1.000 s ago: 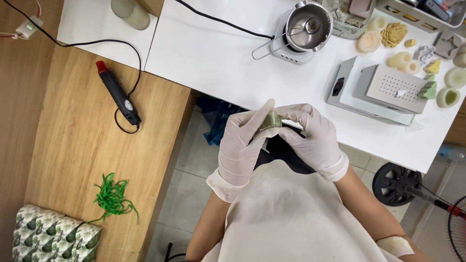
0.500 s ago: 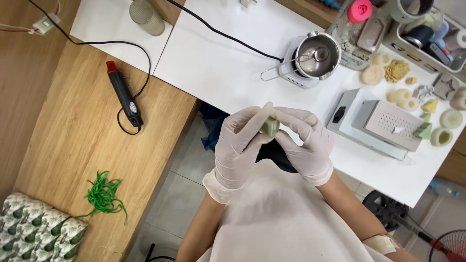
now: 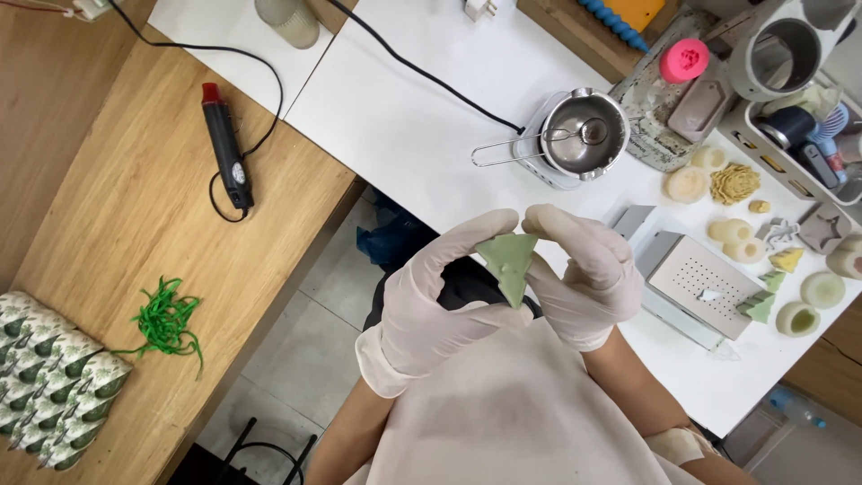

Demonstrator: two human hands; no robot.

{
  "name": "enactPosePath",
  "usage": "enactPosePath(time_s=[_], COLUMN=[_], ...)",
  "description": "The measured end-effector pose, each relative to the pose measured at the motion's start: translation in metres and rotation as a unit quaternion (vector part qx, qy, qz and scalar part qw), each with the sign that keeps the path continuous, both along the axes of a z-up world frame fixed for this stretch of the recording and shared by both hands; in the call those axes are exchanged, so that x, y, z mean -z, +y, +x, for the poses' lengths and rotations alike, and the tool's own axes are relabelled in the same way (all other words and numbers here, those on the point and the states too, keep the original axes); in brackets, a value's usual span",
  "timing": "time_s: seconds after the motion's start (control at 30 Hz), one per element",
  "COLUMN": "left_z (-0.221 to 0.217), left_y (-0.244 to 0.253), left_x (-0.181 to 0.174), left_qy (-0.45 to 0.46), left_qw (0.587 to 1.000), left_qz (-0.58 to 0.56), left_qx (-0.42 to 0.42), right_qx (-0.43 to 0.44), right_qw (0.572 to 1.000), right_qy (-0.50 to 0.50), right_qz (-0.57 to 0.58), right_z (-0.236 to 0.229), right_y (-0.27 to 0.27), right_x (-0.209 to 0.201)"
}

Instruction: The person removes wax pieces from a scale, uses a heat gun on a plastic component, wipes a clear container with a cloth, and places the wax pieces into the container.

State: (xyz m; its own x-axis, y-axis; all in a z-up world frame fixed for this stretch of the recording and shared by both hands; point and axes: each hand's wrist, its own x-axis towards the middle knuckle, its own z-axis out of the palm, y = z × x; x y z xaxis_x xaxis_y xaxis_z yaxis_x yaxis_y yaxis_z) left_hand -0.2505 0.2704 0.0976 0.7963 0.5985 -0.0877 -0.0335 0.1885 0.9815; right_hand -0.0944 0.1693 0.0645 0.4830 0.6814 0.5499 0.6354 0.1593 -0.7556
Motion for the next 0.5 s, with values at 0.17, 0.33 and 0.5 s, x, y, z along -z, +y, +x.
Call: enactPosePath(time_s=[0.17, 0.33, 0.5], left_z=[0.007, 0.012, 0.006], left_y=[-0.006, 0.001, 0.011], left_x=[0.002, 0.003, 0.036], left_qy=[0.012, -0.012, -0.073], left_qw=[0.997, 0.998, 0.968], left_qz=[0.066, 0.005, -0.215], left_qx=[-0.038, -0.065, -0.108], right_qx=[-0.036, -0.036, -0.036], right_qw=[0.994, 0.984, 0.997], right_qy=[0.098, 0.172, 0.051], right_qz=[-0.008, -0.007, -0.037], right_z=[-0.001, -0.009, -0.028], right_y=[-0.007, 0.003, 0.033], right_x=[0.006, 0.006, 0.003])
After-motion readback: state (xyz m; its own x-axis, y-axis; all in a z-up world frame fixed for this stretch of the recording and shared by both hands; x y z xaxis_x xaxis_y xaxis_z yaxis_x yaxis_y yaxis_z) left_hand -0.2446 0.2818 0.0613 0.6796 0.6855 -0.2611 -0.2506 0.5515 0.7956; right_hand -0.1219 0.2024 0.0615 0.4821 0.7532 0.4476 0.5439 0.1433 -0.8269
